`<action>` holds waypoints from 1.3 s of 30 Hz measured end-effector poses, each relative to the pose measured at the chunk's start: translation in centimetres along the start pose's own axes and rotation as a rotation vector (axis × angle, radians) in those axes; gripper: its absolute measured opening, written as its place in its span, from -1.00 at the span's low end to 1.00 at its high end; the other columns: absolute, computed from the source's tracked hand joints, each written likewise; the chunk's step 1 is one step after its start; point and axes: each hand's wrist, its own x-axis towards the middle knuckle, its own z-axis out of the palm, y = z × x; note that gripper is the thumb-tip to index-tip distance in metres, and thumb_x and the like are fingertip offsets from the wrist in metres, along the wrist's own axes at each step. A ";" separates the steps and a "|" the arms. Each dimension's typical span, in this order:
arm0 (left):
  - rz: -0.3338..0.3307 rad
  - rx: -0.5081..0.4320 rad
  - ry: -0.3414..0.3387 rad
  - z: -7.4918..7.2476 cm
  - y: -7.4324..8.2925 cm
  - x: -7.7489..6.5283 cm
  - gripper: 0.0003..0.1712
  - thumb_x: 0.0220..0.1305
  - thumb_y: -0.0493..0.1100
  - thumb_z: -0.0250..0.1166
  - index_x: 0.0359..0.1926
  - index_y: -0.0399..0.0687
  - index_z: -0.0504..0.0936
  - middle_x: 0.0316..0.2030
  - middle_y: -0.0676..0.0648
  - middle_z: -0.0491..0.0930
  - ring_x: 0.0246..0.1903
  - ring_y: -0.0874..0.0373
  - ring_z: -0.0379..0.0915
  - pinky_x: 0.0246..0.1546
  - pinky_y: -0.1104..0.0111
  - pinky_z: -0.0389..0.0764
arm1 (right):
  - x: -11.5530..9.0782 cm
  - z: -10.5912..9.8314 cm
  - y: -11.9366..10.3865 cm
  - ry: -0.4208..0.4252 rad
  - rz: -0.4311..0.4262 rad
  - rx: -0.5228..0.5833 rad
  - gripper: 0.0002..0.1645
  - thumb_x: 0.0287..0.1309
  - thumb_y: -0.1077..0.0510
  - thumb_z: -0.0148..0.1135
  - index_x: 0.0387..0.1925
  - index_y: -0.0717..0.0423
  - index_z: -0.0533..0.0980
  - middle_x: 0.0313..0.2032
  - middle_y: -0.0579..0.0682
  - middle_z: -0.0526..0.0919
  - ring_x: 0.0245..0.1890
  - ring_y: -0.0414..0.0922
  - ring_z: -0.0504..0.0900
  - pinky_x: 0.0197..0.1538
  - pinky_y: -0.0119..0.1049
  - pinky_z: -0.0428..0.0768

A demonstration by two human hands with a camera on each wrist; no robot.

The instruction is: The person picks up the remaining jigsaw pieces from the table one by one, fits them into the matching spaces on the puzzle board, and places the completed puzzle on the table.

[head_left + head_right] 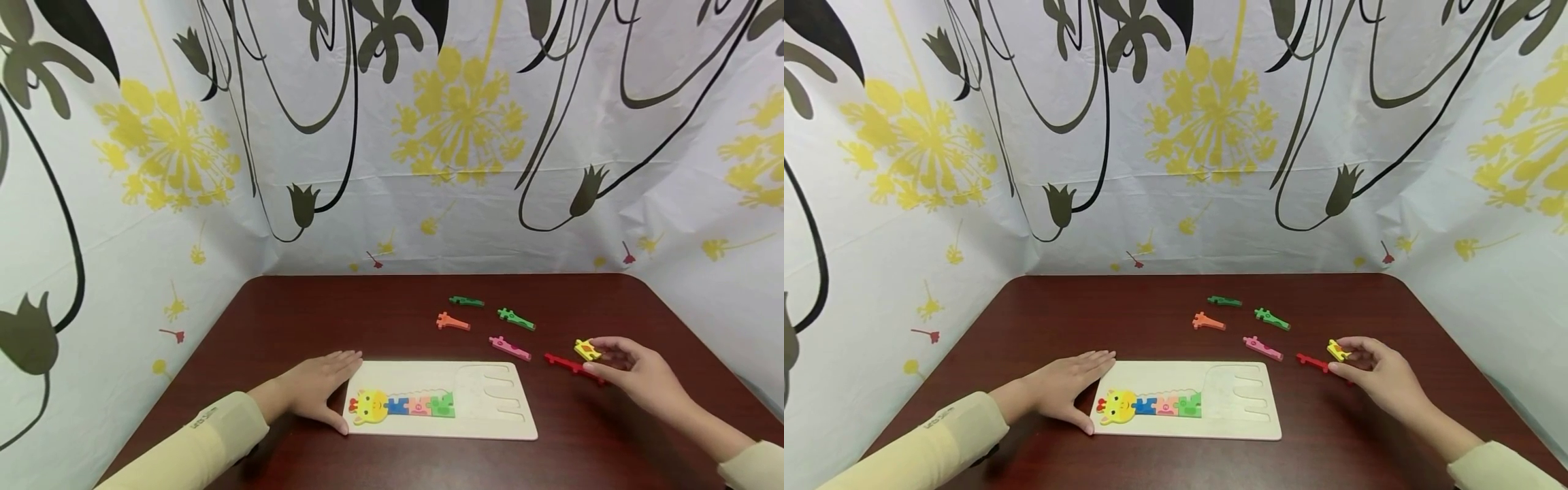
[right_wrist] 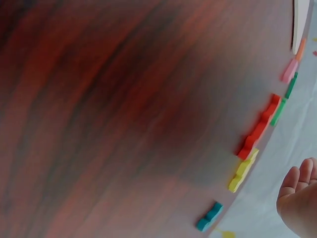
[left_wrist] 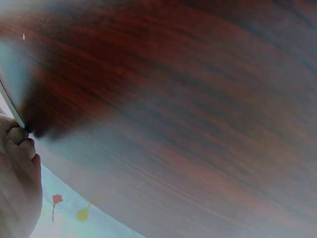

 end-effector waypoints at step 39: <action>0.010 -0.005 -0.005 -0.2 0.1 0.1 0.40 -0.09 0.75 -0.07 0.52 -0.15 0.00 0.50 -0.11 -0.03 0.46 0.07 -0.16 0.40 0.19 0.02 | -0.5 -0.5 3.9 -0.166 0.192 -0.059 -0.32 0.18 -0.07 0.36 0.07 0.42 0.48 -0.13 0.19 0.63 -0.34 -0.46 0.49 -0.35 -0.41 0.57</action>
